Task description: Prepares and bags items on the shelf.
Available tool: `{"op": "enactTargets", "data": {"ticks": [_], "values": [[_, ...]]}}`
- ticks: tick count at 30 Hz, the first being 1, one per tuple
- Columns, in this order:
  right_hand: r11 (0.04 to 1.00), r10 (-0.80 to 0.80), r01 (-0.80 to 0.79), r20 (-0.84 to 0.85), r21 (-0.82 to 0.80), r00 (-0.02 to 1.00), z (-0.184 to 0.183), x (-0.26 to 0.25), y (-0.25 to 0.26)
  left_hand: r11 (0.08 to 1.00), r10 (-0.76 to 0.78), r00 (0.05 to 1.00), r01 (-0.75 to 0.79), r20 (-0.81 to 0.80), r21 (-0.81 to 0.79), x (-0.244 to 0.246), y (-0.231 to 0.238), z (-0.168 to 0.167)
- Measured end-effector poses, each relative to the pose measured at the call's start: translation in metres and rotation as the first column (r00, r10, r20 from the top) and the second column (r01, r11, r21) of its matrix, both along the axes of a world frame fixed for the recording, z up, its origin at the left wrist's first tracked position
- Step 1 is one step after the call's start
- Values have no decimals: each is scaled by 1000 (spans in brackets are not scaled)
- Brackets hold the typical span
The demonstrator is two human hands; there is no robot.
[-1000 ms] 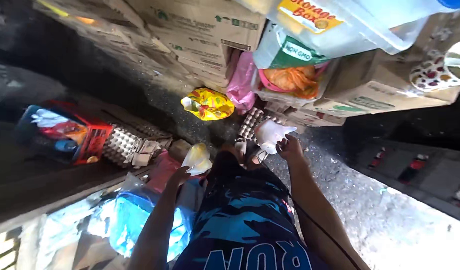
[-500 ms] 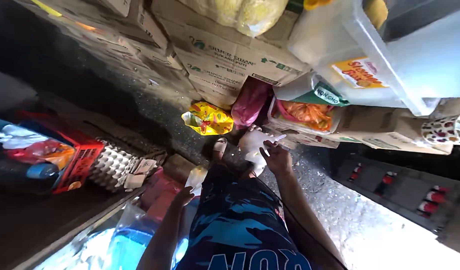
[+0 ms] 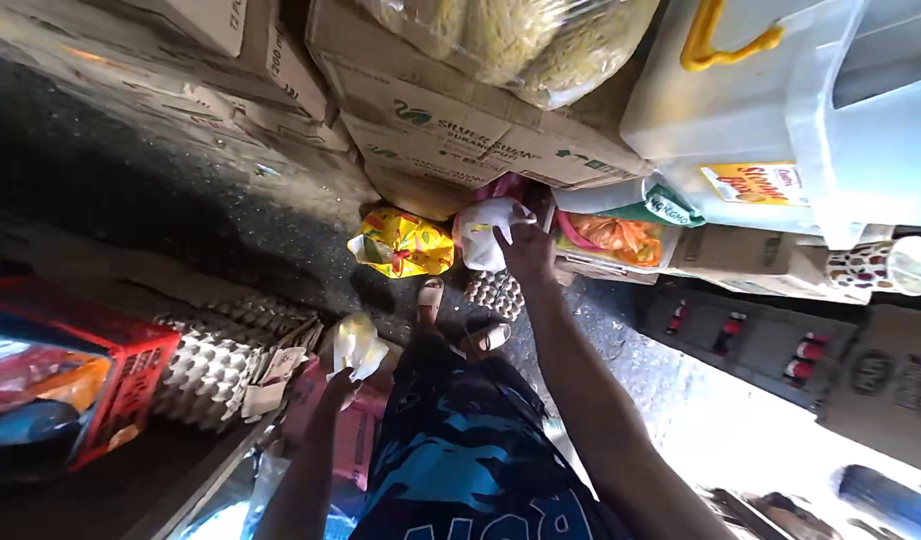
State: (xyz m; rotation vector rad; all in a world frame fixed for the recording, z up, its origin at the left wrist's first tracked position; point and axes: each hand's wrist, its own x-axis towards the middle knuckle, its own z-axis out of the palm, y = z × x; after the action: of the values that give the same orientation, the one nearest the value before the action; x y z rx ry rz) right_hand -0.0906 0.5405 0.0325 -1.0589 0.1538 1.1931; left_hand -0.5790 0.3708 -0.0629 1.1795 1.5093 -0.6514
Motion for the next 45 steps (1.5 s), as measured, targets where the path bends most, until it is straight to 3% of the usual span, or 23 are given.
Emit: {"op": "enactTargets", "data": {"ticks": [4, 10, 17, 20, 23, 25, 26, 29, 31, 34, 36, 39, 42, 45], "values": [[995, -99, 100, -58, 21, 993, -9, 5, 40, 992, -112, 991, 116, -76, 58, -1, 48, 32], [974, -175, 181, -54, 135, 983, -29, 23, 50, 983, -92, 995, 98, -45, 155, -33, 48, 21], [986, -41, 33, -46, -162, 998, -101, 25, 34, 968, -93, 996, 94, -14, 232, 15, 90, 55], [951, -51, 48, -2, -306, 999, -108, 40, 32, 968, -96, 995, 98, -19, 232, 30, 100, 76], [942, -45, 46, 11, -333, 999, -105, 55, 31, 960, -112, 993, 100, 32, 262, 41, 95, 91], [918, 37, -2, 80, -396, 996, -105, 58, 25, 944, -137, 986, 100, 96, 314, 58, 96, 101], [883, 156, -66, 157, -465, 975, -109, 59, 19, 934, -152, 979, 97, 136, 345, 71, 98, 107], [695, 567, -224, 329, -683, 755, -108, 47, -15, 885, -229, 950, 113, 210, 452, 116, 103, 125], [596, 709, -349, 270, -723, 651, -93, 28, -50, 875, -255, 926, 98, 277, 474, 148, 112, 139], [482, 783, -550, 54, -682, 619, -67, -17, -111, 856, -275, 867, 24, 416, 516, 192, 130, 159], [542, 667, -573, -100, -615, 738, -70, -47, -142, 841, -298, 817, -19, 494, 540, 218, 143, 170], [721, 360, -456, -281, -522, 890, -82, -75, -160, 851, -333, 765, -9, 552, 526, 258, 161, 188], [873, 180, -268, -242, -407, 954, -93, -78, -141, 841, -385, 718, 13, 580, 541, 296, 182, 202], [950, -31, -41, -222, -310, 975, -95, -57, -102, 799, -464, 680, 45, 567, 600, 336, 203, 212]]}}
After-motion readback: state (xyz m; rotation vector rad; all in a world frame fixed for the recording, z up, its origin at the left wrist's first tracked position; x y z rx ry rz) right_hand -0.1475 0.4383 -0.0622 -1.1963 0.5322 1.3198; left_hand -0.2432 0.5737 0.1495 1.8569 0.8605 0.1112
